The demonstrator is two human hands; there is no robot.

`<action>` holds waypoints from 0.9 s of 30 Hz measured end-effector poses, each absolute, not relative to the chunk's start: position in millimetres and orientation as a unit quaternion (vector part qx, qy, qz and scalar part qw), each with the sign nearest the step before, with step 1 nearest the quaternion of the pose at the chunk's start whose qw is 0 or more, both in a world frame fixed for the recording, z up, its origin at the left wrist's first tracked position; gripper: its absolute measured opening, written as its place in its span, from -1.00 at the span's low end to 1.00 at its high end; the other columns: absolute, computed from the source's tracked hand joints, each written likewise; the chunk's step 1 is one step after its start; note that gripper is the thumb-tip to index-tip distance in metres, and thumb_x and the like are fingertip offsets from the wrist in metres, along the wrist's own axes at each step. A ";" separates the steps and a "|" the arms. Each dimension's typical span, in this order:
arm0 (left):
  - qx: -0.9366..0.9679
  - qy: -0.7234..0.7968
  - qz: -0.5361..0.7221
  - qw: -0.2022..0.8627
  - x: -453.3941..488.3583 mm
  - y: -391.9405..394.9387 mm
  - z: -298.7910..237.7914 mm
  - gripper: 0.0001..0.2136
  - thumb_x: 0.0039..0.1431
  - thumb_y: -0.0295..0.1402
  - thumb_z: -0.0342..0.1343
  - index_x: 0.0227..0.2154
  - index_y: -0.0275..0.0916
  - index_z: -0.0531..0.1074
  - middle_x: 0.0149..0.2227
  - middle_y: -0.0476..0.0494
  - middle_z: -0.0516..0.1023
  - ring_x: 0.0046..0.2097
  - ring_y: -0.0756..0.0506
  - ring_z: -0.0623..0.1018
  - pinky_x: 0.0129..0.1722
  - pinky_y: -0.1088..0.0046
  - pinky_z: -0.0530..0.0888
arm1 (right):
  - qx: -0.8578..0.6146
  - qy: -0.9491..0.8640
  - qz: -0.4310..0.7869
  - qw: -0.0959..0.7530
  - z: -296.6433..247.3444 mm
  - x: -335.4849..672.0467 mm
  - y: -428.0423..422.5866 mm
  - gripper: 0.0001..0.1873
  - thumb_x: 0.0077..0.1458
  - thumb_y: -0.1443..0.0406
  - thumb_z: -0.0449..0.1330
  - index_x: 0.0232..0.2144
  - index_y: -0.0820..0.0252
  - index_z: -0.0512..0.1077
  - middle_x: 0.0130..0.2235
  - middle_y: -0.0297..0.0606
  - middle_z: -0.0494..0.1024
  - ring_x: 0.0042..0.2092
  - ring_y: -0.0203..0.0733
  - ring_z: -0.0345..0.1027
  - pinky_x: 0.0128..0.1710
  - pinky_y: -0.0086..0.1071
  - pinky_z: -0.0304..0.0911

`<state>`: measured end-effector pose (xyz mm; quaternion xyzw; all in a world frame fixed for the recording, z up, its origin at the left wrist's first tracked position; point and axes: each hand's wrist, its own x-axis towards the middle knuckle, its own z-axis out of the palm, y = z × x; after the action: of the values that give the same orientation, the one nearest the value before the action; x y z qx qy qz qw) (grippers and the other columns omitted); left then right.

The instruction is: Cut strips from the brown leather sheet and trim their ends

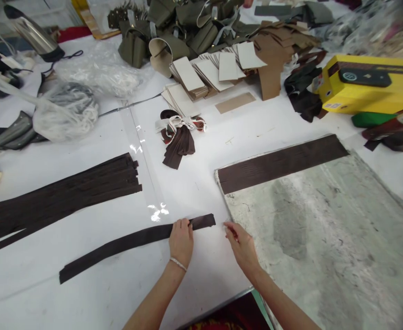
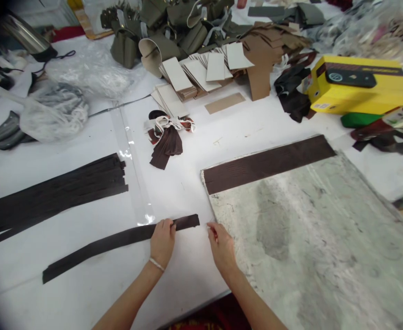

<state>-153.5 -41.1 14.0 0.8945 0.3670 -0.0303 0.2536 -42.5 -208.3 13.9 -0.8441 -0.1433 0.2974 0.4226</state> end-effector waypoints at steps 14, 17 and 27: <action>0.854 0.398 0.016 0.336 -163.4 -41.0 15.5 -0.88 0.21 -0.36 -0.07 -0.38 -0.20 0.34 -0.33 -0.13 0.46 -0.23 -0.17 0.44 -0.20 0.27 0.36 | -0.806 -0.132 0.325 0.477 6.8 -47.1 -192.1 -0.68 0.12 0.19 0.03 -0.11 0.15 0.39 -0.26 -0.26 0.44 -0.30 -0.24 0.31 -0.28 -0.35 0.28; 0.845 0.400 0.018 0.353 -163.6 -39.7 20.5 -0.88 0.20 -0.35 -0.07 -0.40 -0.20 0.34 -0.35 -0.11 0.46 -0.26 -0.16 0.44 -0.23 0.28 0.34 | -0.807 -0.149 0.320 0.474 8.7 -46.7 -185.3 -0.68 0.09 0.22 0.05 -0.10 0.16 0.39 -0.28 -0.28 0.41 -0.32 -0.25 0.28 -0.28 -0.35 0.24; 0.824 0.366 0.016 0.432 -167.0 -37.3 57.3 -0.91 0.14 -0.37 -0.02 -0.45 -0.20 0.34 -0.39 -0.04 0.45 -0.30 -0.08 0.46 -0.27 0.37 0.39 | -0.774 -0.199 0.356 0.484 30.4 -38.2 -163.3 -0.78 0.06 0.16 0.12 -0.43 0.18 0.44 -0.28 -0.27 0.35 -0.23 -0.21 0.25 -0.24 -0.37 0.13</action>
<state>-167.0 -37.3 57.3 0.8242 0.3663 0.0156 0.4316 -38.2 -163.3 30.4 -0.7739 -0.1987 0.3564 0.4844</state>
